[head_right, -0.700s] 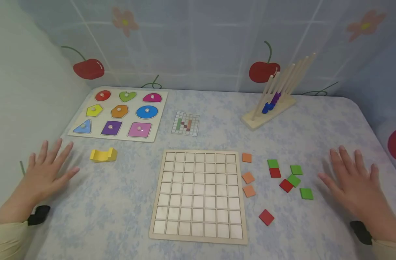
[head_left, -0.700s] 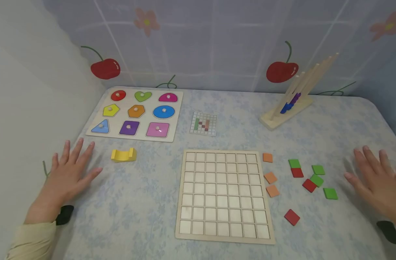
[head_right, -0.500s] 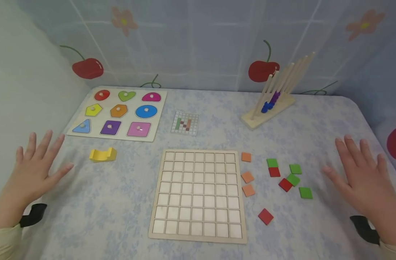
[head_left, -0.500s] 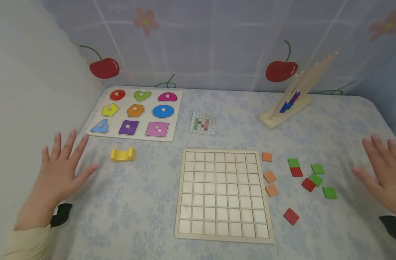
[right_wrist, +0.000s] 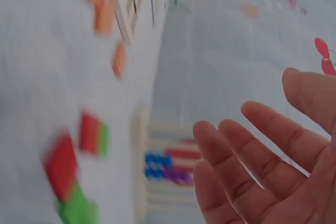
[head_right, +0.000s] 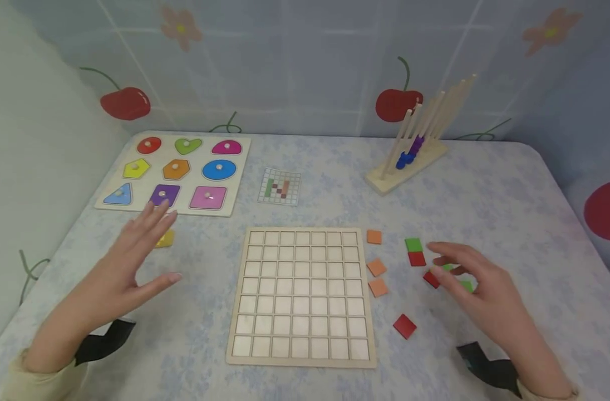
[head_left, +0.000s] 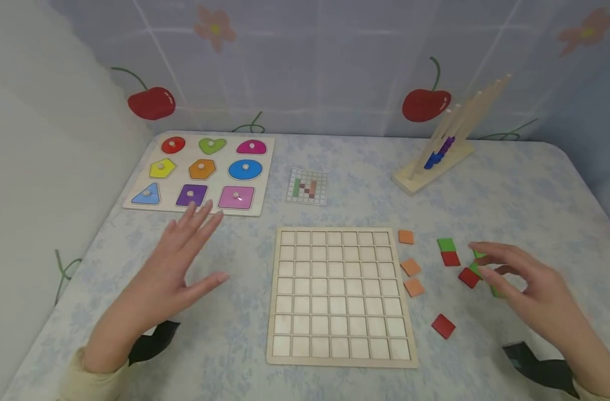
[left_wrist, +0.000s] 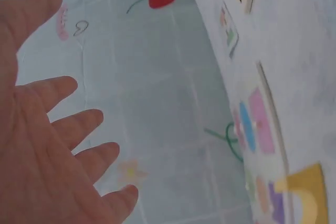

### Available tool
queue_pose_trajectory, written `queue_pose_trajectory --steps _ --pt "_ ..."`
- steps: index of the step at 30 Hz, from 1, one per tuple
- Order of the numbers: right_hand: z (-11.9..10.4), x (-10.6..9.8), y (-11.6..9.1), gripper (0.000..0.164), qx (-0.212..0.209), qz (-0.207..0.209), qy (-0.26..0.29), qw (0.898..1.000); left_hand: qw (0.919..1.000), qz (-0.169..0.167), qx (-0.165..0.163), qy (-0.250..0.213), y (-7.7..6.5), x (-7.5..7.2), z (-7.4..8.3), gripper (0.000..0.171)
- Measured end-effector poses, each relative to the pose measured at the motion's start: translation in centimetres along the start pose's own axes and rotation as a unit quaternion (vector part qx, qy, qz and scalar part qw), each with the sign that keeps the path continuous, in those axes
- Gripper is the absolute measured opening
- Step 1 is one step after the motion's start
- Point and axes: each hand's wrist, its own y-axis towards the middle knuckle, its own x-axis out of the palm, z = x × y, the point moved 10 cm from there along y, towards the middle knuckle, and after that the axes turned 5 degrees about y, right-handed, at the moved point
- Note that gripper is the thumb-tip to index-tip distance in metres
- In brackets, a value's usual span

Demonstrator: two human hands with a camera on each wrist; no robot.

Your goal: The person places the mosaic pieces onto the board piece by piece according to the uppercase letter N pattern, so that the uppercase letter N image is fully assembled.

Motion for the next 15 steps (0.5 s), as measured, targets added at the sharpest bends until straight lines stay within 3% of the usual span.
queue_pose_trajectory --steps 4,9,15 --pt "0.1 3.7 0.0 0.044 0.014 -0.044 0.077 0.996 0.9950 -0.066 -0.007 -0.076 0.6 3.9 0.3 0.089" --pt "0.2 6.9 0.3 0.039 -0.001 -0.088 0.149 0.985 0.9702 -0.142 -0.037 -0.193 0.2 8.6 -0.1 0.086" --pt "1.0 8.7 -0.1 0.034 0.013 -0.122 0.213 0.969 0.9480 -0.173 -0.030 -0.265 0.1 11.4 -0.1 0.090"
